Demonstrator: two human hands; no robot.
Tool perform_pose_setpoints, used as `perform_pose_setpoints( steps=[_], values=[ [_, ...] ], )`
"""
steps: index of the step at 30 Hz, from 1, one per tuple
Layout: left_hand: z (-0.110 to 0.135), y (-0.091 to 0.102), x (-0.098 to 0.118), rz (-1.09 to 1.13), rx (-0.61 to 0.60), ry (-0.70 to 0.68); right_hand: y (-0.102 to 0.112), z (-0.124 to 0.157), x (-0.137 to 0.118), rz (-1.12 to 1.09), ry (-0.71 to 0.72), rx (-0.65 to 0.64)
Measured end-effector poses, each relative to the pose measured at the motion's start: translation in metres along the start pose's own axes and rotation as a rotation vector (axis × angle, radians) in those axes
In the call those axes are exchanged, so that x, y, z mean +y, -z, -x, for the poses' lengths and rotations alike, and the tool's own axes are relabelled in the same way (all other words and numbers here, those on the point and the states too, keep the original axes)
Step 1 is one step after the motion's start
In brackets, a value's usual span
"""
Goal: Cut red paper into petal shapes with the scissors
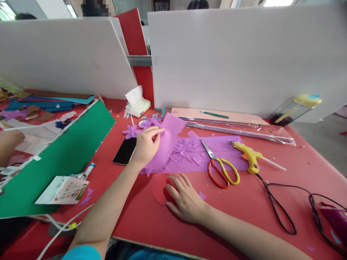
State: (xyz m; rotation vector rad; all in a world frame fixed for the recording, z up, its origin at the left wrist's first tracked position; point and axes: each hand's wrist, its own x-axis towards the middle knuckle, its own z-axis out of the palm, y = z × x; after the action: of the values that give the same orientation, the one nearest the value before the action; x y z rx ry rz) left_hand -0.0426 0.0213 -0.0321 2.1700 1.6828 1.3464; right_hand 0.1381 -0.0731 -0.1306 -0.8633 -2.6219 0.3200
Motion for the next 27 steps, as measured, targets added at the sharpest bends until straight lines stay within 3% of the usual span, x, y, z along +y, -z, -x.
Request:
perform_pose_setpoints(
  steps=[5, 12, 27],
  values=[
    [-0.004, 0.001, -0.001, 0.081, -0.016, 0.017, -0.007, -0.021, -0.004, -0.09, -0.009, 0.004],
    [-0.008, 0.003, -0.007, 0.237, -0.021, 0.133, -0.014, -0.019, -0.007, -0.13, -0.02, -0.016],
    [-0.011, 0.009, -0.004, 0.219, 0.003, 0.221, -0.023, -0.016, 0.005, 0.009, 0.246, 0.193]
  ],
)
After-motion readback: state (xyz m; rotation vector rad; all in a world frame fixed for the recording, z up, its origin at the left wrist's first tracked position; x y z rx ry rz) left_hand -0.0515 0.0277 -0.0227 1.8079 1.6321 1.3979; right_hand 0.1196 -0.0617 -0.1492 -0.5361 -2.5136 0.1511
